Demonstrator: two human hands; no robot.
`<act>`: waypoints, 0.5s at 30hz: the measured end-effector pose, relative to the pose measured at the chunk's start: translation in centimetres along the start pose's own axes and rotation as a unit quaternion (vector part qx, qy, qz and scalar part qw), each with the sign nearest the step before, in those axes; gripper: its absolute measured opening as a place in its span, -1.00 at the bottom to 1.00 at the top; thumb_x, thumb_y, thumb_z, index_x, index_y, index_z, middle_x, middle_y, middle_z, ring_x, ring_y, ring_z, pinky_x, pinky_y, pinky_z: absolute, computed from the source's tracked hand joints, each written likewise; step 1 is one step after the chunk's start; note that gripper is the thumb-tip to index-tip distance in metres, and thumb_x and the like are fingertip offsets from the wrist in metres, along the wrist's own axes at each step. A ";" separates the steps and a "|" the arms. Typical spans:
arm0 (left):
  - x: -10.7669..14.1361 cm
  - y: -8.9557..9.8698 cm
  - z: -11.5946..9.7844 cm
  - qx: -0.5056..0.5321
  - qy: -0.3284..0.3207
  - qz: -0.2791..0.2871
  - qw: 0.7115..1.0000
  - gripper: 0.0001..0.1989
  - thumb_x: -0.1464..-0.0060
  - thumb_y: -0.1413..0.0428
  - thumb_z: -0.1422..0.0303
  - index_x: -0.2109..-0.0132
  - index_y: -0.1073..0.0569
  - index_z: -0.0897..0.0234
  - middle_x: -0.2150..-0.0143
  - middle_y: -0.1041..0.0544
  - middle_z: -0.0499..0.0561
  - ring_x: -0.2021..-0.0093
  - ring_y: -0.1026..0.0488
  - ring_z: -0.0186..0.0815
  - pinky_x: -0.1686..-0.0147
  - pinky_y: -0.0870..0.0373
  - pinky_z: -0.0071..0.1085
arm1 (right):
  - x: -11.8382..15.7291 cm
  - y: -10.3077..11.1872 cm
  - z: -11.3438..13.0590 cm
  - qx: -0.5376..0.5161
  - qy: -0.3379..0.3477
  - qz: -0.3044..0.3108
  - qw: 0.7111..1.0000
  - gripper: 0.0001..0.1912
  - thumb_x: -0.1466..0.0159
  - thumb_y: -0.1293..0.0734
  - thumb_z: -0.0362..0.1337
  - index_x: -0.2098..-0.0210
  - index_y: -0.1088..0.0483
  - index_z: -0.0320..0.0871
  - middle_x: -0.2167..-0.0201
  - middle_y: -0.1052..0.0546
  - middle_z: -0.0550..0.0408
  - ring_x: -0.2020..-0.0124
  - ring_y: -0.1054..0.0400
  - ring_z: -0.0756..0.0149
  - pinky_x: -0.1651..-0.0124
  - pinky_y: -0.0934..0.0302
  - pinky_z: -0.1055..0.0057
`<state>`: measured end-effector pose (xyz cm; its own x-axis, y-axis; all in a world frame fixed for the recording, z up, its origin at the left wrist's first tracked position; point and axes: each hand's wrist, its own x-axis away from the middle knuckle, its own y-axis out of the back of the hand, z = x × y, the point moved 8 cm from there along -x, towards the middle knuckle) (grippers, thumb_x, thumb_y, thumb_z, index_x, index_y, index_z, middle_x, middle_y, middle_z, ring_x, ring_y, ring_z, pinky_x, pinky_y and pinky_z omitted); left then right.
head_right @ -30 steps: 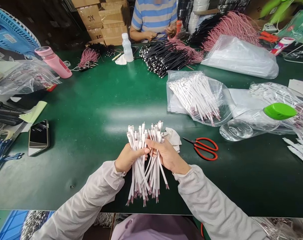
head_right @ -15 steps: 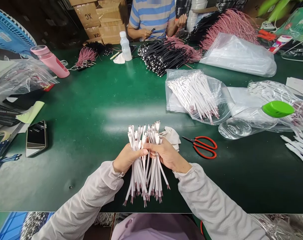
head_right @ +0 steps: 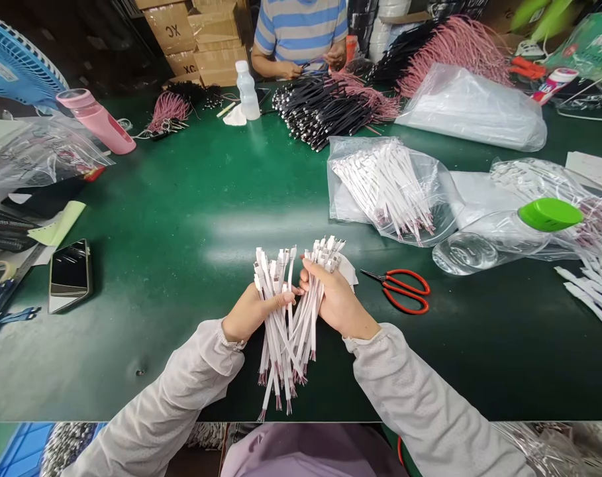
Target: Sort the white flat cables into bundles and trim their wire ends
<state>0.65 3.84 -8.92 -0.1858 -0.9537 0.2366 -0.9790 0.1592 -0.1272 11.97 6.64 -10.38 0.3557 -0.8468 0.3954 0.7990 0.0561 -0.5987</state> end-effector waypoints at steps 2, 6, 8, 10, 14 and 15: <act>0.1 -0.9 -0.4 0.002 -0.020 0.044 0.999 -0.70 0.05 -0.28 0.19 0.22 -0.60 0.32 0.23 -0.61 0.09 0.20 -0.51 -0.16 0.14 -0.40 -0.31 | 0.1 -0.5 -0.2 0.013 -0.015 0.028 0.999 -0.69 -0.05 -0.51 -0.11 0.40 -0.35 -0.12 0.64 -0.24 0.29 0.62 -0.11 0.50 0.50 -0.18 0.45; 0.1 -1.2 -0.5 -0.019 -0.024 0.061 0.998 -0.69 -0.03 -0.21 0.12 0.33 -0.58 0.33 0.35 -0.58 0.08 0.33 -0.48 -0.23 0.21 -0.40 -0.34 | 0.4 -0.8 0.1 0.053 -0.004 0.016 0.998 -0.64 0.01 -0.54 -0.15 0.52 -0.28 -0.13 0.69 -0.18 0.31 0.66 -0.04 0.53 0.58 -0.06 0.48; 0.0 -0.5 -0.1 -0.034 0.007 0.045 0.998 -0.60 -0.09 -0.14 0.06 0.47 -0.52 0.33 0.50 -0.52 0.05 0.46 -0.43 -0.29 0.29 -0.39 -0.35 | 0.4 -0.6 0.7 0.064 0.030 -0.004 0.997 -0.63 0.06 -0.57 -0.19 0.52 -0.29 -0.14 0.67 -0.20 0.31 0.66 -0.03 0.55 0.59 -0.02 0.50; 0.0 -0.3 0.2 -0.036 0.041 0.062 0.997 -0.61 -0.08 -0.16 0.08 0.50 -0.51 0.33 0.52 -0.51 0.04 0.49 -0.41 -0.30 0.33 -0.38 -0.35 | 0.5 -0.4 1.2 0.082 0.060 -0.016 0.995 -0.63 0.06 -0.57 -0.20 0.51 -0.29 -0.14 0.65 -0.22 0.30 0.65 -0.05 0.55 0.58 -0.02 0.49; 0.2 0.1 0.4 0.016 0.097 0.069 0.993 -0.72 0.13 -0.34 0.29 0.25 -0.58 0.35 0.40 -0.57 0.04 0.38 -0.49 -0.25 0.25 -0.42 -0.33 | 0.6 0.1 1.4 0.125 0.078 -0.026 0.989 -0.65 0.01 -0.54 -0.18 0.54 -0.27 -0.13 0.62 -0.23 0.27 0.60 -0.12 0.48 0.52 -0.08 0.44; 0.2 0.3 0.5 0.047 0.107 0.049 0.992 -0.67 0.15 -0.35 0.31 0.20 -0.57 0.35 0.40 -0.56 0.03 0.38 -0.50 -0.25 0.25 -0.43 -0.31 | 0.6 0.3 1.5 0.129 0.079 -0.036 0.988 -0.66 -0.01 -0.53 -0.19 0.55 -0.28 -0.12 0.61 -0.25 0.25 0.58 -0.15 0.46 0.49 -0.12 0.43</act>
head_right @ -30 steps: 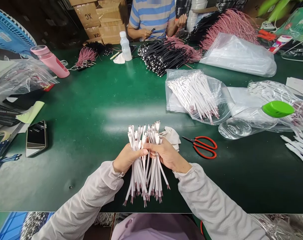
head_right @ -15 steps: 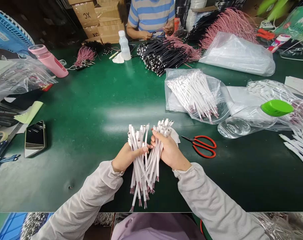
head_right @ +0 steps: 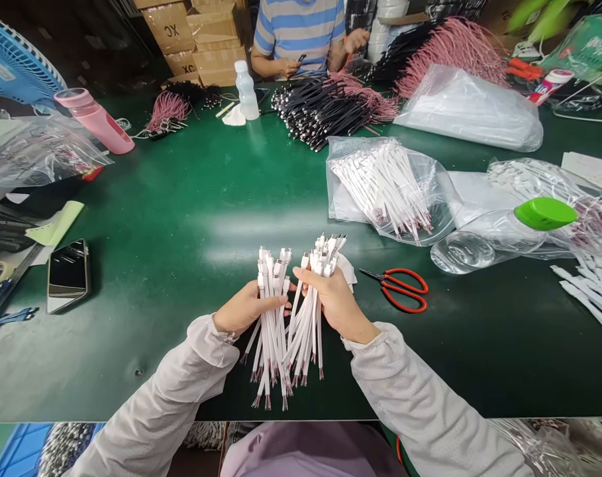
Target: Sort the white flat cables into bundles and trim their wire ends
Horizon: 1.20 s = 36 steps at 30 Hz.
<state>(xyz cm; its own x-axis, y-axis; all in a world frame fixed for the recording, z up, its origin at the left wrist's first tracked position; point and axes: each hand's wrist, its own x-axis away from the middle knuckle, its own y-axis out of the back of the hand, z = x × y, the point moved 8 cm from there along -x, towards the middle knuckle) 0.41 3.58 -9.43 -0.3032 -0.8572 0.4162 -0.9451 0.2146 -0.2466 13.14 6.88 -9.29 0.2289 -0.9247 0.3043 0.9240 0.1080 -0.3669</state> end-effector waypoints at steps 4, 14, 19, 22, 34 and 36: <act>-0.1 0.2 -0.2 0.103 -0.030 -0.046 0.993 -0.68 0.19 -0.37 0.32 0.25 -0.54 0.38 0.43 -0.54 0.00 0.41 -0.47 -0.30 0.26 -0.41 -0.31 | 0.1 -0.6 -0.3 -0.017 -0.027 0.033 0.999 -0.76 -0.12 -0.46 -0.12 0.44 -0.40 -0.13 0.49 -0.41 0.15 0.48 -0.31 0.36 0.35 -0.27 0.34; -0.1 1.2 0.1 0.045 -0.069 -0.121 0.989 -0.64 0.18 -0.36 0.19 0.30 -0.53 0.36 0.32 -0.57 0.06 0.28 -0.49 -0.19 0.17 -0.40 -0.26 | 0.1 -1.6 -1.6 -0.044 -0.071 0.079 0.993 -0.69 0.01 -0.56 -0.21 0.43 -0.38 -0.16 0.55 -0.30 0.24 0.58 -0.13 0.53 0.57 -0.05 0.51; -0.2 1.0 0.7 0.027 -0.044 -0.117 0.992 -0.71 0.12 -0.32 0.20 0.40 -0.48 0.34 0.47 -0.54 0.00 0.45 -0.47 -0.27 0.32 -0.44 -0.31 | -0.2 -0.6 -1.2 -0.085 -0.058 0.027 0.994 -0.75 -0.04 -0.53 -0.16 0.41 -0.45 -0.15 0.48 -0.33 0.18 0.50 -0.18 0.47 0.50 -0.16 0.47; -0.3 0.7 0.7 0.019 -0.050 -0.095 0.994 -0.71 0.10 -0.31 0.19 0.38 -0.49 0.34 0.48 -0.54 0.00 0.45 -0.49 -0.25 0.30 -0.45 -0.29 | -0.4 -0.5 -1.1 -0.098 -0.063 0.038 0.992 -0.75 -0.03 -0.54 -0.21 0.34 -0.49 -0.15 0.48 -0.32 0.20 0.53 -0.14 0.51 0.49 -0.15 0.48; -0.2 1.3 0.0 -0.026 -0.092 -0.112 0.989 -0.64 0.05 -0.28 0.17 0.18 -0.58 0.37 0.17 -0.61 0.15 0.11 -0.52 -0.08 0.01 -0.39 -0.18 | 0.0 -0.5 -0.5 -0.035 -0.029 0.020 0.999 -0.75 -0.04 -0.52 -0.14 0.46 -0.43 -0.12 0.46 -0.42 0.15 0.39 -0.32 0.33 0.24 -0.27 0.32; -0.2 1.0 -0.2 -0.020 -0.095 -0.099 0.990 -0.64 0.07 -0.29 0.17 0.22 -0.58 0.39 0.18 -0.61 0.16 0.12 -0.52 -0.08 0.02 -0.39 -0.18 | -0.1 -1.0 -0.8 -0.042 -0.041 0.052 0.997 -0.74 -0.09 -0.49 -0.13 0.51 -0.41 -0.14 0.55 -0.35 0.18 0.48 -0.26 0.40 0.30 -0.24 0.36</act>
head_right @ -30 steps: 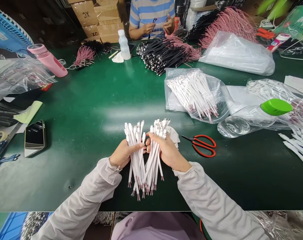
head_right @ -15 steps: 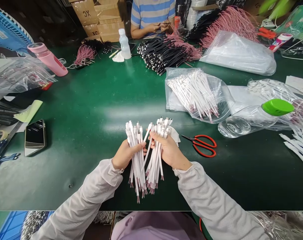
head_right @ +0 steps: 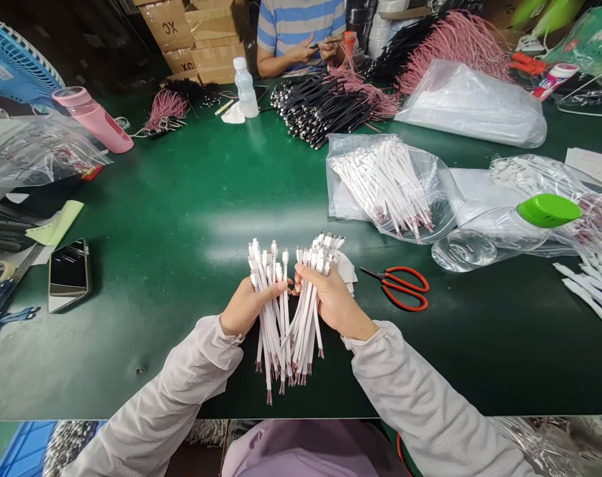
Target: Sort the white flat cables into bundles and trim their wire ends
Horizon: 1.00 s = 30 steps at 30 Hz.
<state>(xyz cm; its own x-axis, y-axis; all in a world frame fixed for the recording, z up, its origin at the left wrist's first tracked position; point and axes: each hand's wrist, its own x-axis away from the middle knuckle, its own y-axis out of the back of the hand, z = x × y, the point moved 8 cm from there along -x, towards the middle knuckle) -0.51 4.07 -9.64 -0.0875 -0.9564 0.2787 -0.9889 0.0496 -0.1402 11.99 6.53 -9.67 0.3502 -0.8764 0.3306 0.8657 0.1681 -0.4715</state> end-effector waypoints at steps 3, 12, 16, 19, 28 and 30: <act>0.0 -0.3 -0.1 0.004 -0.003 0.012 1.000 -0.65 0.09 -0.31 0.17 0.28 -0.57 0.40 0.24 -0.61 0.15 0.17 -0.51 -0.10 0.05 -0.40 -0.18 | -0.1 -0.3 0.0 -0.028 0.003 0.018 0.999 -0.79 -0.06 -0.51 -0.20 0.42 -0.44 -0.13 0.57 -0.30 0.24 0.54 -0.19 0.46 0.38 -0.20 0.41; -0.1 0.3 0.6 0.041 0.012 -0.019 0.999 -0.68 0.06 -0.29 0.17 0.26 -0.55 0.36 0.29 -0.59 0.09 0.27 -0.51 -0.19 0.12 -0.42 -0.21 | 0.2 0.1 -0.3 -0.035 -0.022 -0.030 0.999 -0.65 -0.03 -0.52 -0.10 0.23 -0.53 -0.10 0.40 -0.42 0.14 0.41 -0.34 0.35 0.31 -0.34 0.30; -0.1 0.5 1.1 0.075 0.029 -0.028 0.996 -0.67 0.08 -0.31 0.17 0.26 -0.55 0.35 0.37 -0.57 0.04 0.35 -0.49 -0.26 0.17 -0.43 -0.25 | 0.3 0.3 -0.5 -0.037 -0.031 -0.045 0.998 -0.74 -0.01 -0.54 -0.12 0.36 -0.52 -0.09 0.40 -0.41 0.12 0.39 -0.33 0.30 0.29 -0.32 0.26; -0.1 0.4 1.0 0.078 0.036 -0.029 0.996 -0.68 0.10 -0.32 0.18 0.30 -0.54 0.35 0.38 -0.56 0.02 0.35 -0.49 -0.26 0.17 -0.42 -0.27 | 0.5 0.4 -0.2 -0.029 -0.019 -0.071 0.997 -0.74 0.06 -0.57 -0.17 0.47 -0.46 -0.09 0.48 -0.39 0.15 0.44 -0.28 0.32 0.32 -0.24 0.26; 0.0 -0.1 0.4 0.042 0.022 -0.005 0.999 -0.67 0.13 -0.34 0.17 0.31 -0.55 0.35 0.32 -0.59 0.07 0.26 -0.51 -0.17 0.12 -0.41 -0.23 | 0.5 0.0 -0.1 -0.017 -0.010 -0.042 0.999 -0.72 0.02 -0.56 -0.16 0.47 -0.41 -0.09 0.55 -0.38 0.19 0.51 -0.24 0.35 0.38 -0.20 0.31; 0.0 -0.3 0.2 0.017 0.011 0.011 1.000 -0.71 0.12 -0.33 0.17 0.40 -0.53 0.34 0.39 -0.57 0.05 0.31 -0.50 -0.21 0.15 -0.41 -0.26 | 0.5 -0.6 -0.5 -0.011 -0.022 -0.001 1.000 -0.73 0.00 -0.55 -0.15 0.41 -0.44 -0.10 0.54 -0.40 0.19 0.53 -0.27 0.37 0.40 -0.22 0.33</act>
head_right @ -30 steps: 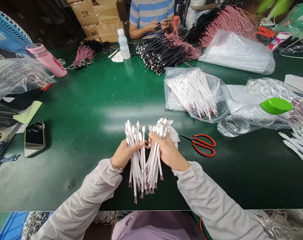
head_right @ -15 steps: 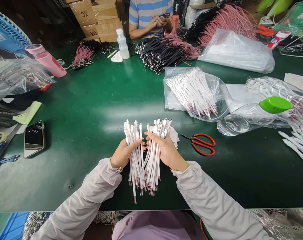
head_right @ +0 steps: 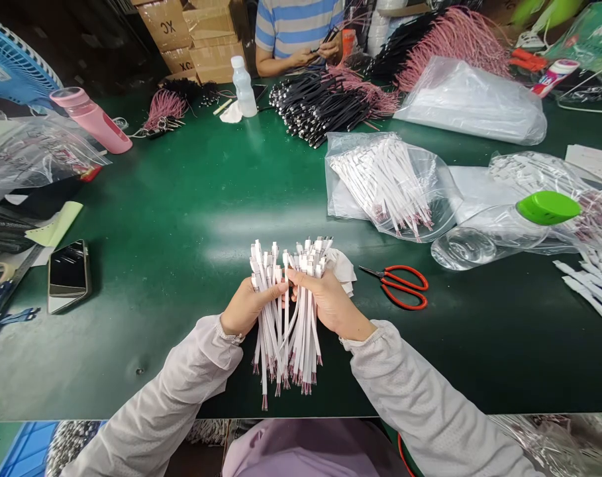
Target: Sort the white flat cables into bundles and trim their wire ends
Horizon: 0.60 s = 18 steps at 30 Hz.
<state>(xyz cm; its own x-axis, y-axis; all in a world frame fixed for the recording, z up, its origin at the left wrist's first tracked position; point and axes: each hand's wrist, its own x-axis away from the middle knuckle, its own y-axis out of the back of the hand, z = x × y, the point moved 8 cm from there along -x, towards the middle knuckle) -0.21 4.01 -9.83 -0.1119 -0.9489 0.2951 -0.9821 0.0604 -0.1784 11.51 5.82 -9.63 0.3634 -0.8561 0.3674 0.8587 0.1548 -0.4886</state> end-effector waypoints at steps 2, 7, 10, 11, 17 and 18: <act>0.0 -0.3 -0.2 -0.014 -0.011 0.021 1.000 -0.72 0.10 -0.32 0.19 0.45 -0.51 0.34 0.46 -0.54 0.01 0.37 -0.47 -0.27 0.19 -0.40 -0.30 | 0.0 -0.4 -0.3 0.004 -0.013 0.025 1.000 -0.71 -0.01 -0.54 -0.15 0.37 -0.45 -0.12 0.53 -0.43 0.18 0.53 -0.31 0.36 0.42 -0.26 0.33; 0.0 -0.5 -0.4 0.021 0.006 0.012 1.000 -0.67 0.21 -0.37 0.21 0.44 -0.44 0.34 0.58 -0.49 -0.05 0.54 -0.40 -0.37 0.42 -0.38 -0.39 | -0.1 0.0 -0.5 -0.034 -0.023 0.010 0.999 -0.71 0.00 -0.55 -0.19 0.39 -0.42 -0.12 0.52 -0.44 0.20 0.49 -0.40 0.31 0.35 -0.37 0.27; 0.0 -0.5 -0.3 0.039 0.013 0.002 0.999 -0.59 0.29 -0.40 0.20 0.40 -0.38 0.31 0.58 -0.52 -0.05 0.55 -0.44 -0.34 0.47 -0.38 -0.39 | -0.1 -0.5 -0.9 -0.025 -0.044 0.046 0.998 -0.72 -0.02 -0.54 -0.19 0.33 -0.47 -0.13 0.46 -0.49 0.17 0.46 -0.40 0.35 0.30 -0.37 0.31; 0.0 -0.5 -0.4 0.034 0.010 0.004 0.999 -0.57 0.29 -0.40 0.20 0.39 -0.37 0.30 0.57 -0.52 -0.05 0.55 -0.44 -0.33 0.47 -0.39 -0.38 | -0.1 -0.8 -1.0 -0.018 -0.053 0.065 0.996 -0.73 -0.02 -0.54 -0.20 0.32 -0.48 -0.14 0.45 -0.50 0.16 0.46 -0.39 0.37 0.30 -0.36 0.33; 0.1 0.2 -0.6 -0.013 -0.003 -0.011 1.000 -0.56 0.10 -0.32 0.17 0.17 -0.36 0.32 0.43 -0.52 -0.04 0.42 -0.52 -0.29 0.36 -0.50 -0.32 | -0.1 -0.5 -0.9 -0.015 -0.050 0.070 0.996 -0.79 -0.13 -0.47 -0.14 0.43 -0.45 -0.14 0.49 -0.44 0.17 0.45 -0.35 0.38 0.33 -0.30 0.36; 0.1 0.1 -0.5 0.001 0.007 -0.004 1.000 -0.56 0.08 -0.31 0.17 0.15 -0.37 0.33 0.40 -0.53 -0.02 0.38 -0.53 -0.28 0.32 -0.52 -0.29 | -0.3 -0.2 -0.8 -0.024 -0.048 0.056 0.997 -0.78 -0.13 -0.46 -0.12 0.44 -0.44 -0.13 0.49 -0.43 0.17 0.45 -0.33 0.38 0.35 -0.29 0.37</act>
<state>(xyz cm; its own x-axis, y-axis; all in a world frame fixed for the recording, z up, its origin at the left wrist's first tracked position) -0.43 4.05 -9.35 -0.1069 -0.9450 0.3091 -0.9827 0.0531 -0.1776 10.90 5.60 -10.26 0.4917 -0.7831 0.3808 0.7926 0.2214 -0.5681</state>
